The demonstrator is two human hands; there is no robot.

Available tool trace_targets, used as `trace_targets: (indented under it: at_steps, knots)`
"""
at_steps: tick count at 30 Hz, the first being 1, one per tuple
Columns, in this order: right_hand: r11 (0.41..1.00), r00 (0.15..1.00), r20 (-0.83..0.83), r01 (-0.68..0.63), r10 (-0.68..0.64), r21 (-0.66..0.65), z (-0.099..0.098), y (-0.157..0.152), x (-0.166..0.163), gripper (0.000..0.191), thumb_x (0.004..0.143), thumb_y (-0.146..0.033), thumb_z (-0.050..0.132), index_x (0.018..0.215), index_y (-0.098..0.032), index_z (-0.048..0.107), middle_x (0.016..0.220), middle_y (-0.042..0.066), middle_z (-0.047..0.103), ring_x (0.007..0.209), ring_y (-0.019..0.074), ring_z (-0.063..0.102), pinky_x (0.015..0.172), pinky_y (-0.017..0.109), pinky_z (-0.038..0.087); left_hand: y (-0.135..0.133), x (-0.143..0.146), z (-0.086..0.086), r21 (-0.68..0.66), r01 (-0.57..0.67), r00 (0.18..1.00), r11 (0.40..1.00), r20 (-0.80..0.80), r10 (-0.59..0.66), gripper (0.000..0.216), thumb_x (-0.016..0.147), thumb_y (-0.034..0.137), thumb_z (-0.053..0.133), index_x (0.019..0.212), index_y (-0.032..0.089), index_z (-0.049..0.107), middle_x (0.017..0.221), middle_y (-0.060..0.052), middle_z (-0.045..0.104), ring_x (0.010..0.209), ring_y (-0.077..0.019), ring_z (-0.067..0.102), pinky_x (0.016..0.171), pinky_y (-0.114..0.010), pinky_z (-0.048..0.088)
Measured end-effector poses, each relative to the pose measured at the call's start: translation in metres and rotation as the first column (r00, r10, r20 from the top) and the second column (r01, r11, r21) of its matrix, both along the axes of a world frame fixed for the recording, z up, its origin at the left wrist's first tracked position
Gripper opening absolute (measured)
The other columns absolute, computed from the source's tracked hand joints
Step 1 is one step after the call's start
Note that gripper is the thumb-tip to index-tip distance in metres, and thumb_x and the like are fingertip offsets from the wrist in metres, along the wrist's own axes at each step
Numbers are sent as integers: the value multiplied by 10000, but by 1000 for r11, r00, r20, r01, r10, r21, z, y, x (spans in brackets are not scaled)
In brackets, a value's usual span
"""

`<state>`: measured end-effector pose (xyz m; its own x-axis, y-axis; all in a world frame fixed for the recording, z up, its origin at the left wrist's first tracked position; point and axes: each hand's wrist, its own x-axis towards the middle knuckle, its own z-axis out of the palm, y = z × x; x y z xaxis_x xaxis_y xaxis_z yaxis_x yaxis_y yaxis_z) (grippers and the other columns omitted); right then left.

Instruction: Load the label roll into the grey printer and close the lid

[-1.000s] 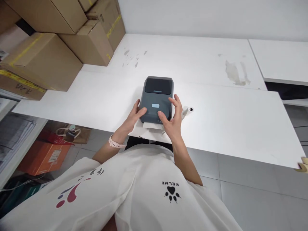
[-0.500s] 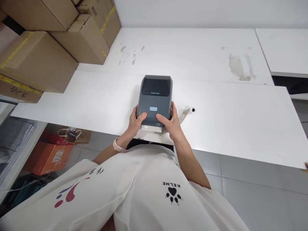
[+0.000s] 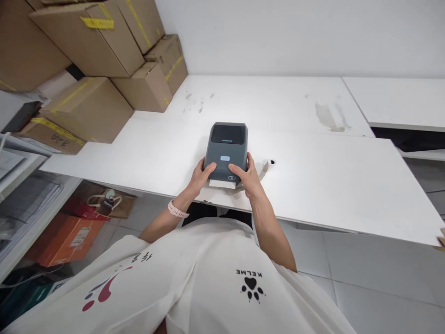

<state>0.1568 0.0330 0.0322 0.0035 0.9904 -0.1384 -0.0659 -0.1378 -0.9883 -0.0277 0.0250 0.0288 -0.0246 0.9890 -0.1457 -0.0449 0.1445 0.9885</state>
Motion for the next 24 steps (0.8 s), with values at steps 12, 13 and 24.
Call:
trace_targets:
  at_steps: [12, 13, 24]
  knots:
    - [998, 996, 67, 59, -59, -1, 10, 14, -3, 1135, 731, -659, 803, 1654, -331, 230, 1611, 88, 473, 1459, 302, 505, 1215, 518, 455, -39, 6, 0, -276, 240, 960, 931, 210, -185, 514, 680, 656, 800, 703, 147, 734, 699, -76, 726, 559, -113, 545, 566, -289, 374]
    - [998, 995, 77, 67, -66, -10, 12, 15, -5, 1151, 724, -656, 811, 1656, -327, 221, 1612, 92, 470, 1458, 300, 505, 1215, 516, 455, -36, 8, 1, -267, 221, 964, 938, 203, -169, 490, 668, 630, 817, 675, 147, 735, 663, -70, 715, 543, -110, 532, 568, -292, 373]
    - [994, 990, 123, 78, -68, -78, 24, 31, -4, 1219, 651, -509, 884, 1647, -307, 212, 1538, 113, 534, 1354, 322, 580, 1146, 549, 510, -32, 10, -7, -231, 179, 975, 956, 172, -141, 442, 687, 603, 804, 619, 173, 728, 654, -74, 737, 539, -137, 558, 583, -312, 415]
